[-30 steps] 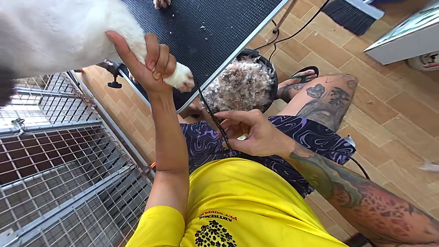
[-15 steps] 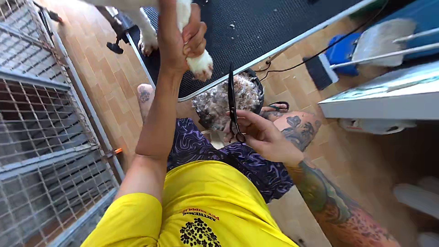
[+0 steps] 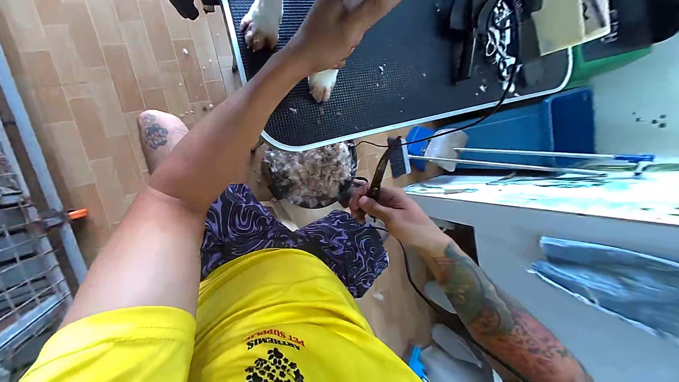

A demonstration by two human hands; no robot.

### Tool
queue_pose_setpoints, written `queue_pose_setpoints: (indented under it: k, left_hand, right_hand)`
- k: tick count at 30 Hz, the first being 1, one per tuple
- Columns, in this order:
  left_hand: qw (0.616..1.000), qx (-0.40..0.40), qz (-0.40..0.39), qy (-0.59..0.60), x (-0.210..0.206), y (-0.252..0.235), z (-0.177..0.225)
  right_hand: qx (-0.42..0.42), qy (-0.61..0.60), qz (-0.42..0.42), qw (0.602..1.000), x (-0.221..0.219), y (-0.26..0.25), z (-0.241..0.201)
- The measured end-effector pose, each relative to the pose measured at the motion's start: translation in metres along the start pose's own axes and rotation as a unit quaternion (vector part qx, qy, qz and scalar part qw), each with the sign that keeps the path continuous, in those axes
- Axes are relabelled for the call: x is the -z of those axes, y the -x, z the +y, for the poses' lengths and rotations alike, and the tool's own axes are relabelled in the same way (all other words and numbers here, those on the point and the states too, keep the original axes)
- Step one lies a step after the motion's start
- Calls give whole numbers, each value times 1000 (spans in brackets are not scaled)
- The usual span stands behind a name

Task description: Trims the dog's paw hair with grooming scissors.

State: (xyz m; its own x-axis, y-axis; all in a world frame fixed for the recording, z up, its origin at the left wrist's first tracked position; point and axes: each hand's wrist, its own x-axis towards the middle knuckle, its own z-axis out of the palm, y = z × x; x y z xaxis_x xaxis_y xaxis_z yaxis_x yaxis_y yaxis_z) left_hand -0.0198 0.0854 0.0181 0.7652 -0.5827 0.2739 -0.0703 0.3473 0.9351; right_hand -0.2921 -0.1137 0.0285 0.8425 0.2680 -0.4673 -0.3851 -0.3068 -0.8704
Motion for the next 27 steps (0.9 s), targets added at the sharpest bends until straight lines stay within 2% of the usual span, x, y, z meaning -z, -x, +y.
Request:
queue_pose_setpoints:
  k: [2,4,7,9,11,13,16,19,27]
  left_hand:
    - [996,3,7,-84,3,-6,1]
    - [987,-1,18,-161,5,-8,1]
    - [972,-20,21,-234,7,-11,-4]
    - [964,-48,7,-262,8,-14,-11]
    - [957,-70,-12,-280,10,-18,-17]
    - [953,-52,-32,-297,12,-20,-16]
    - [946,-20,-46,-321,12,-16,-8]
    - [941,-39,-58,-330,11,-15,-8]
    - [943,-44,-75,-322,11,-15,-9]
  right_hand:
    - [-19,2,42,999,-5,-8,-10]
    - [-31,-10,37,999,-2,-15,-20]
    - [-9,-57,-98,994,15,-28,-31]
    - [3,-56,-139,989,21,-35,-37]
    - [12,-51,-132,990,22,-41,-41]
    - [11,-64,-124,990,23,-44,-40]
    - [13,-115,-145,983,23,-46,-31]
    - [29,-166,-165,972,19,-50,-20]
    - [25,-155,-101,982,3,-58,-21]
